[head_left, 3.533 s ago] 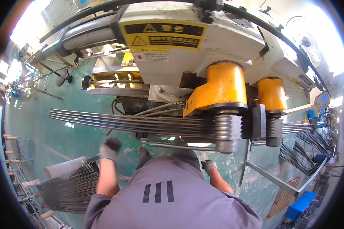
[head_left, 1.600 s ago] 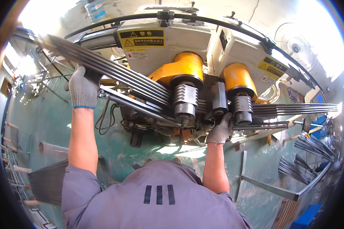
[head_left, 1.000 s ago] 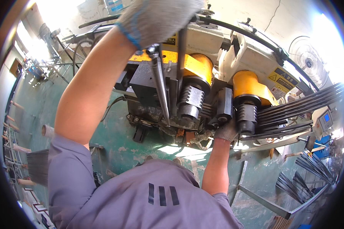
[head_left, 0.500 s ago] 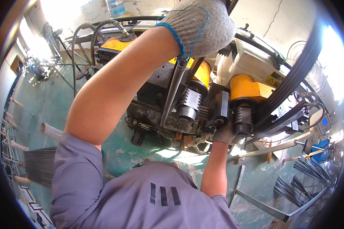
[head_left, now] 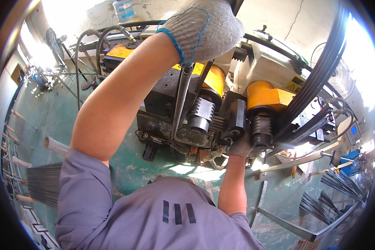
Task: The person feeds several metal tubes into a fabrication machine's rollers, retrieves the bent tubes, and carries them to a storage rack. This cycle is repeated several times throughout the clip.
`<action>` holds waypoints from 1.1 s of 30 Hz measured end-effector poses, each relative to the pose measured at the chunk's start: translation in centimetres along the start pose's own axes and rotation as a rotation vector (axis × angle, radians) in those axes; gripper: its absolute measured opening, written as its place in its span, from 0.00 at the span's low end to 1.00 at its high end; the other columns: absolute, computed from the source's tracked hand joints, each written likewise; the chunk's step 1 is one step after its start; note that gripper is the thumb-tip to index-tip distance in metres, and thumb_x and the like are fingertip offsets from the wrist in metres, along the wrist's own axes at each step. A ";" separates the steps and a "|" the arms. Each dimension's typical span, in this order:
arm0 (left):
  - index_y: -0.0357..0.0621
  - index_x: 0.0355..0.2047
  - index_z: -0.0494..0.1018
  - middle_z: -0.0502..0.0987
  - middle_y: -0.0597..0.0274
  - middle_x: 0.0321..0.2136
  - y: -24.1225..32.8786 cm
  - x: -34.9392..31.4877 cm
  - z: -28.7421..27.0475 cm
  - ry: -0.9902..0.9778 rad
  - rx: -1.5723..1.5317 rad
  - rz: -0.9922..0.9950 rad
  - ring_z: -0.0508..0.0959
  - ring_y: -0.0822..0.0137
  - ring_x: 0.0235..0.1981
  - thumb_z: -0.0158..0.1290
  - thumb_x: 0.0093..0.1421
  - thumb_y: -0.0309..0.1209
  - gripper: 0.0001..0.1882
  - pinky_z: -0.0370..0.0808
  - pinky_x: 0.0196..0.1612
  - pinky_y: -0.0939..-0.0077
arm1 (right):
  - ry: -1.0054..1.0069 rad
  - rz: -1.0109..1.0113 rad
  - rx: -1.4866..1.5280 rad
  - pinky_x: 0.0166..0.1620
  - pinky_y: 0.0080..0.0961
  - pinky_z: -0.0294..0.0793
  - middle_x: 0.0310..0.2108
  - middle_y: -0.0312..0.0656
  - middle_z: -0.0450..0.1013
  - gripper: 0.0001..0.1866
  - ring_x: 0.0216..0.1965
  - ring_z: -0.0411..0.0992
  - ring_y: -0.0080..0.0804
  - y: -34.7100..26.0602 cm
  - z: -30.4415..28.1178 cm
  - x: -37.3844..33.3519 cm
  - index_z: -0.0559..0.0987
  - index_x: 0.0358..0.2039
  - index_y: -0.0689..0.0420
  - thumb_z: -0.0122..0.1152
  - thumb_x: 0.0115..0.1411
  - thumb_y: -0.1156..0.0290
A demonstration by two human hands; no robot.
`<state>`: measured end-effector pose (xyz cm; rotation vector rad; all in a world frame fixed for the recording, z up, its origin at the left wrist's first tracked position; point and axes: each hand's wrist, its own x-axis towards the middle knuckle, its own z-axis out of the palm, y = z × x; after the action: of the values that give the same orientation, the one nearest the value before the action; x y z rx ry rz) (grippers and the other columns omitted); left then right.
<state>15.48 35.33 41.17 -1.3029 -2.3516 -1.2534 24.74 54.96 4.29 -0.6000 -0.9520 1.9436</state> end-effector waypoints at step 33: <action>0.35 0.34 0.81 0.85 0.55 0.30 0.7 0.9 -2.4 -0.068 0.658 -0.100 0.85 0.63 0.30 0.60 0.62 0.29 0.08 0.82 0.37 0.68 | -0.160 -0.333 -0.809 0.43 0.28 0.82 0.46 0.39 0.81 0.15 0.41 0.80 0.28 5.0 -5.3 1.3 0.83 0.51 0.62 0.51 0.72 0.70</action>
<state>14.89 34.23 43.55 -1.0203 -2.5649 -0.3751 25.31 56.47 -2.94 -0.6725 -1.8343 1.2786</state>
